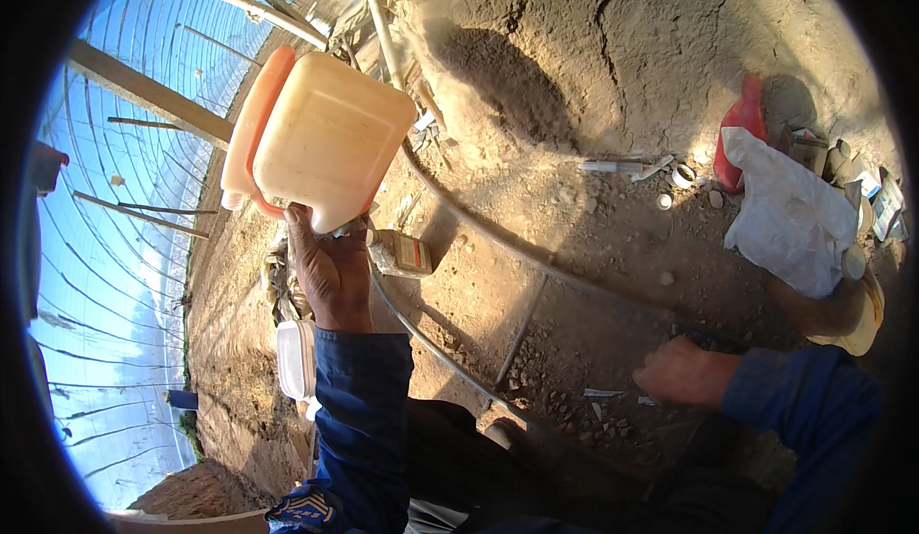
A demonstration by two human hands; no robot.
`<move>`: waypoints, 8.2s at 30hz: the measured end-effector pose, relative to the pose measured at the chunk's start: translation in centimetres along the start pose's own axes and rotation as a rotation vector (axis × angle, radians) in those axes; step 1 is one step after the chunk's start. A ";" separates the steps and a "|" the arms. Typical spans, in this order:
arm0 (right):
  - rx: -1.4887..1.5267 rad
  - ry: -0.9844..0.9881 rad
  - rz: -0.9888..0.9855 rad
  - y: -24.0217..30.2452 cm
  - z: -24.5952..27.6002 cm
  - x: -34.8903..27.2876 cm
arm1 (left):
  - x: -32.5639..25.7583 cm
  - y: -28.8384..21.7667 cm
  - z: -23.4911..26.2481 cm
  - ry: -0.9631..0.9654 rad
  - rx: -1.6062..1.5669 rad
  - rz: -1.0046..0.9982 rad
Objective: The person picks up a red plastic bottle and a translucent container, then pours liquid from the red bottle into the translucent container. The person closes the translucent container and sets it down.
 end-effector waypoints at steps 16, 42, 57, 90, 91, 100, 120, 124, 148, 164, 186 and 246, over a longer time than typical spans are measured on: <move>0.028 0.117 -0.052 -0.2 0.7 0.9 | 0.2 0.1 -0.5 0.007 -0.009 -0.016; 0.074 0.207 -0.058 -0.7 -0.2 1.7 | 0.2 0.1 0.2 -0.075 0.043 -0.030; 0.087 0.164 -0.033 -0.7 -0.1 1.4 | 0.3 0.0 0.2 -0.033 0.009 -0.055; 0.060 0.233 -0.013 -0.3 0.9 1.2 | 0.4 1.8 2.1 -0.061 0.151 0.169; 0.075 0.271 -0.033 -0.3 0.6 1.1 | 0.4 2.4 3.0 -0.067 0.151 0.206; 0.087 0.250 -0.107 -0.6 0.9 1.2 | -0.6 5.2 3.2 -0.073 0.271 0.463; 0.092 0.142 -0.112 -0.7 1.0 0.0 | -10.8 20.5 -0.2 0.224 0.365 1.318; 0.136 0.174 -0.133 -0.7 0.5 -1.6 | -13.2 22.9 -2.5 0.216 0.290 1.414; 0.279 0.194 -0.243 -1.9 -4.5 -6.4 | -14.4 31.1 -4.4 0.001 0.280 1.525; 0.307 0.319 -0.229 -2.0 -5.1 -6.8 | -9.6 29.6 -13.2 1.029 1.422 0.312; 0.301 0.356 -0.280 -1.9 -5.1 -6.5 | -13.2 28.5 -15.7 1.294 1.393 0.192; 0.255 0.268 -0.223 -2.1 -4.3 -4.6 | -7.6 25.2 -9.9 0.909 1.323 0.253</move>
Point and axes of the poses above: each hand's wrist, its own x-axis towards the middle knuckle, its own z-axis out of the back of the hand, y = z × x, the point moved 10 cm from there along x, towards the middle knuckle, and after that the axes turned 13 degrees about y, right-handed, at the moved point
